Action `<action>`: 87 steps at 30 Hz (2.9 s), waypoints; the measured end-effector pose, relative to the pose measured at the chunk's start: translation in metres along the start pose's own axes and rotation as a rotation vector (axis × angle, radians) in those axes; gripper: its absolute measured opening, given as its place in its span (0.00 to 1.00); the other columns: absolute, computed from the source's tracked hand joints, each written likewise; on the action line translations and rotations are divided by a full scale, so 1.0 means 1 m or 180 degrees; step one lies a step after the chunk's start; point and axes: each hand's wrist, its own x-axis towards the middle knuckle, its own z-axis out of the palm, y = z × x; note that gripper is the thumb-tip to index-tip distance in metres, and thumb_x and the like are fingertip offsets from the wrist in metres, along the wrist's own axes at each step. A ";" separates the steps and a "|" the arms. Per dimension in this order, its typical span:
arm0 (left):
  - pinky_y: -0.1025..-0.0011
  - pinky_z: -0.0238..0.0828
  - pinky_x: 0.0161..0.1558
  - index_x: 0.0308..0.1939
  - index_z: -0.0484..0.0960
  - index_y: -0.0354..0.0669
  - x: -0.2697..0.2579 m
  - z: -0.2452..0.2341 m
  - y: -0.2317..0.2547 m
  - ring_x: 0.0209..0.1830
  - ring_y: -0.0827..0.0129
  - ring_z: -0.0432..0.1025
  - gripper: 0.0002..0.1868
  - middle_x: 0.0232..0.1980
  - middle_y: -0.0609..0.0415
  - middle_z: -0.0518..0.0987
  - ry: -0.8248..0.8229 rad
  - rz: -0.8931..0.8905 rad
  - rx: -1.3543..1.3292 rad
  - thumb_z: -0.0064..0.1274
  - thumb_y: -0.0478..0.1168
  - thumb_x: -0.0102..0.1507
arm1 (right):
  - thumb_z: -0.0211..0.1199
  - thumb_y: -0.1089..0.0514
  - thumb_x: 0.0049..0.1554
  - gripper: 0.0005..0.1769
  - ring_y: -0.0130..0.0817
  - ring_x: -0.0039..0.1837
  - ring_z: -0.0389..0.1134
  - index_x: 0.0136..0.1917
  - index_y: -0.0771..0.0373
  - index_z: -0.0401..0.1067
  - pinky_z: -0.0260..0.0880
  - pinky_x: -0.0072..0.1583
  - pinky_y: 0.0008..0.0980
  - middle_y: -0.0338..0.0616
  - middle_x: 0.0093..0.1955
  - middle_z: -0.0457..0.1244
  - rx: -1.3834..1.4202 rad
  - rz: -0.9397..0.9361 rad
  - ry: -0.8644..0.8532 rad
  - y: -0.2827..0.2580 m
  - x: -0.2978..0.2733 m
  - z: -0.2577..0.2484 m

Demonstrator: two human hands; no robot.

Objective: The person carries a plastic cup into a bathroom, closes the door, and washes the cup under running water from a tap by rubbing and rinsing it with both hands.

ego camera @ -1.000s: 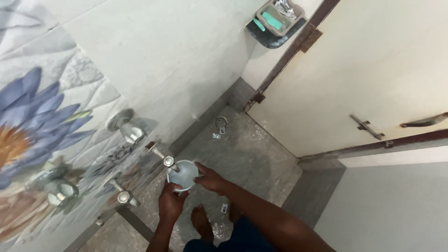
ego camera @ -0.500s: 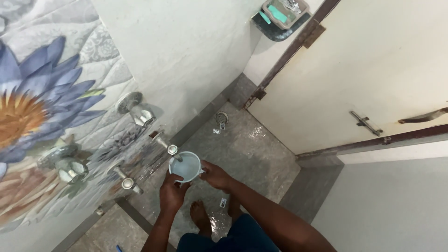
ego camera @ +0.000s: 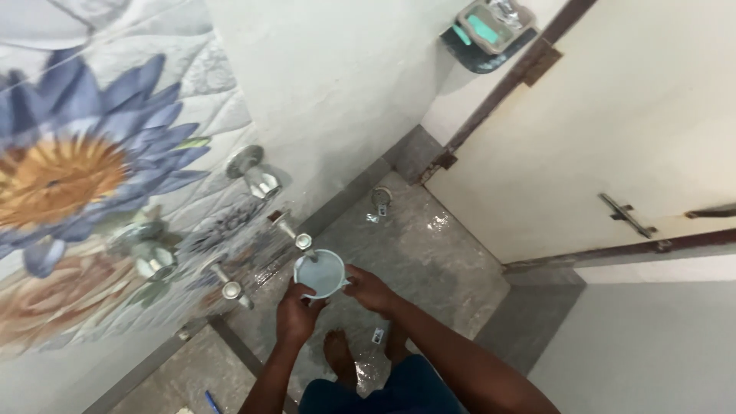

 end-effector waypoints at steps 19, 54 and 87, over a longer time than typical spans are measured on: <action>0.65 0.80 0.45 0.39 0.77 0.36 0.004 0.001 0.003 0.47 0.57 0.82 0.19 0.64 0.47 0.78 -0.0028 0.0139 0.0026 0.71 0.35 0.51 | 0.60 0.57 0.60 0.46 0.48 0.77 0.59 0.83 0.65 0.40 0.62 0.71 0.39 0.63 0.78 0.55 0.0150 -0.0148 0.0000 0.037 0.029 -0.009; 0.65 0.81 0.45 0.40 0.77 0.37 0.012 0.001 0.003 0.49 0.58 0.82 0.19 0.64 0.47 0.77 -0.0166 0.0142 0.0054 0.71 0.36 0.52 | 0.60 0.57 0.60 0.41 0.39 0.73 0.59 0.83 0.59 0.49 0.62 0.71 0.38 0.53 0.74 0.58 0.0156 -0.0171 0.0081 0.032 0.026 -0.010; 0.61 0.75 0.55 0.36 0.76 0.45 0.002 0.188 0.238 0.61 0.53 0.75 0.18 0.73 0.57 0.72 -0.3404 0.2282 0.1068 0.71 0.40 0.50 | 0.48 0.44 0.66 0.24 0.39 0.53 0.72 0.60 0.63 0.73 0.74 0.55 0.42 0.47 0.51 0.70 0.3394 0.0051 0.2443 0.142 -0.178 -0.187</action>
